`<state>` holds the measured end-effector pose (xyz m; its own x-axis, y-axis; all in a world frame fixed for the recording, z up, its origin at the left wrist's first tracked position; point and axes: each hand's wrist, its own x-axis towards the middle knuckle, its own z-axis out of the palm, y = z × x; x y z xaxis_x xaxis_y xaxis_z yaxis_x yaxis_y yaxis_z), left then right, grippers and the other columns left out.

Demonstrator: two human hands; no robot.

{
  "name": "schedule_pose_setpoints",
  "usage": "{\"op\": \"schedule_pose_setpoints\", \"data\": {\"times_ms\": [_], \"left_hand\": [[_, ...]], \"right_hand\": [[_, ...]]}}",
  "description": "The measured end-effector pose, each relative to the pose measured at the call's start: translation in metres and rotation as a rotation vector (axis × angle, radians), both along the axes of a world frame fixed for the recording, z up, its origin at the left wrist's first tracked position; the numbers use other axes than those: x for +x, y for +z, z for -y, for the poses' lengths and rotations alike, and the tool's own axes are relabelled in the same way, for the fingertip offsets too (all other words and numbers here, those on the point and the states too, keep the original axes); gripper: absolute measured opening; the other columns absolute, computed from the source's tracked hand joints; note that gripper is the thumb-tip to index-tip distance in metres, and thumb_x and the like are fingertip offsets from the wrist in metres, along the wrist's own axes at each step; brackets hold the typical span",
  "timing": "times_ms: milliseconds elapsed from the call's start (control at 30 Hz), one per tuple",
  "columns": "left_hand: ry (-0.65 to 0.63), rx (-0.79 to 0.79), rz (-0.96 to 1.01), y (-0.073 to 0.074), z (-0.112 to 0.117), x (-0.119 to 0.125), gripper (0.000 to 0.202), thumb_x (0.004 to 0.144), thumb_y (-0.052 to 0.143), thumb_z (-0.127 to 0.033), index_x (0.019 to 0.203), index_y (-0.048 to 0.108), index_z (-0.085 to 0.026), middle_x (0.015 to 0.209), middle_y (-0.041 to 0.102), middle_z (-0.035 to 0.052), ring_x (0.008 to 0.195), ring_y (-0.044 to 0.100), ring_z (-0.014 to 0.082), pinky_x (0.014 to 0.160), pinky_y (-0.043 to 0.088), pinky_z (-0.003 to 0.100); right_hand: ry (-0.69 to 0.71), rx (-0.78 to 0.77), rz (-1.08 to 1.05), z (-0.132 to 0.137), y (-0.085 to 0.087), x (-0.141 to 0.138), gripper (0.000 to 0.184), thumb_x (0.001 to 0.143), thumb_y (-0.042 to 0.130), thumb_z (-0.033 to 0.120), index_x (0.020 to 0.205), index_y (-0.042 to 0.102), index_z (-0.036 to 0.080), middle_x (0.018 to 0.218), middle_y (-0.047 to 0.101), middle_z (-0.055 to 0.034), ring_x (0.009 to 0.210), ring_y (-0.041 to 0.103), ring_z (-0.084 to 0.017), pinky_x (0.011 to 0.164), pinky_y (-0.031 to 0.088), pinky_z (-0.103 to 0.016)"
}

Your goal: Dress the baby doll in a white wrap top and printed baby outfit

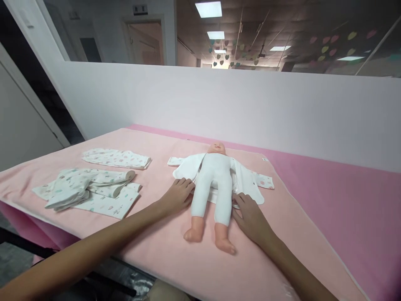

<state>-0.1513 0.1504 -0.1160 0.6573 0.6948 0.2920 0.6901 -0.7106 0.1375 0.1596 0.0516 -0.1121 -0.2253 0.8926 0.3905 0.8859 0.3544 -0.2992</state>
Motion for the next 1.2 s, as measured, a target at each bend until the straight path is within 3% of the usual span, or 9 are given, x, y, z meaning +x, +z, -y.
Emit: {"op": "schedule_pose_setpoints", "data": {"times_ms": [200,300,433,700,833,900,967,1100,1200], "left_hand": [[0.082,0.049,-0.013,-0.001,-0.005,-0.001,0.026,0.105,0.043,-0.032,0.090,0.062,-0.023,0.094,0.069,0.0109,0.093,0.061,0.0300,0.089,0.042,0.048],[0.092,0.060,0.039,-0.003,-0.002,-0.003,0.022,0.103,0.047,-0.033,0.090,0.062,-0.023,0.095,0.069,0.0101,0.095,0.062,0.0294,0.089,0.043,0.047],[0.055,0.101,0.117,-0.002,0.002,-0.005,0.016,0.100,0.051,-0.032,0.101,0.064,-0.023,0.106,0.070,0.0099,0.102,0.060,0.0296,0.090,0.044,0.046],[-0.012,0.071,0.060,-0.001,0.000,-0.005,0.018,0.099,0.052,-0.031,0.085,0.060,-0.023,0.089,0.069,0.0086,0.090,0.060,0.0272,0.089,0.043,0.045],[-0.005,0.258,0.038,0.000,0.005,-0.008,0.018,0.102,0.051,-0.030,0.094,0.064,-0.021,0.100,0.070,0.0108,0.100,0.060,0.0289,0.101,0.042,0.048],[0.061,0.346,0.039,0.006,0.000,-0.020,0.019,0.103,0.051,-0.031,0.105,0.066,-0.020,0.114,0.070,0.0140,0.111,0.059,0.0307,0.108,0.039,0.050],[0.203,0.329,0.035,0.016,-0.014,-0.044,0.023,0.103,0.052,-0.034,0.113,0.065,-0.018,0.122,0.068,0.0169,0.117,0.058,0.0330,0.109,0.039,0.051],[0.576,0.063,-0.095,0.045,-0.057,-0.116,0.033,0.100,0.059,-0.041,0.115,0.062,-0.013,0.131,0.065,0.0241,0.128,0.053,0.0395,0.109,0.038,0.053],[0.703,-0.014,-0.128,0.058,-0.080,-0.163,0.032,0.096,0.065,-0.036,0.110,0.060,-0.007,0.126,0.065,0.0277,0.125,0.053,0.0419,0.106,0.039,0.055]], "right_hand": [[0.022,-0.036,-0.067,-0.007,-0.004,0.009,0.021,0.105,0.046,0.031,0.086,0.055,0.025,0.085,0.064,-0.0055,0.082,0.058,-0.027,0.077,0.045,-0.041],[0.000,0.052,-0.082,-0.007,-0.010,0.008,0.008,0.098,0.052,0.026,0.096,0.060,0.024,0.096,0.067,-0.0080,0.091,0.058,-0.029,0.082,0.046,-0.043],[-0.002,0.139,-0.050,-0.004,-0.013,0.005,0.018,0.089,0.061,0.021,0.107,0.063,0.023,0.112,0.067,-0.0109,0.103,0.057,-0.032,0.089,0.046,-0.045],[0.098,0.058,0.021,0.001,-0.003,0.003,0.007,0.095,0.053,0.021,0.091,0.057,0.023,0.086,0.062,-0.0045,0.082,0.057,-0.025,0.076,0.044,-0.037],[0.045,0.293,0.101,0.008,-0.001,-0.003,0.013,0.101,0.051,0.022,0.097,0.063,0.021,0.081,0.063,-0.0045,0.076,0.057,-0.023,0.072,0.042,-0.035],[0.018,0.471,0.124,0.019,0.003,-0.006,0.014,0.103,0.052,0.023,0.100,0.065,0.020,0.080,0.065,-0.0048,0.074,0.058,-0.022,0.072,0.042,-0.034],[-0.017,0.572,0.105,0.039,0.010,-0.010,0.014,0.104,0.055,0.023,0.093,0.064,0.020,0.077,0.064,-0.0037,0.072,0.058,-0.020,0.070,0.042,-0.033],[-0.116,0.504,-0.006,0.106,0.020,-0.025,0.034,0.104,0.057,0.028,0.072,0.049,0.023,0.064,0.050,0.0007,0.060,0.051,-0.017,0.063,0.040,-0.032],[-0.071,0.433,-0.157,0.159,0.005,-0.048,0.030,0.101,0.059,0.028,0.072,0.054,0.024,0.063,0.053,-0.0011,0.058,0.055,-0.018,0.060,0.045,-0.031]]}}
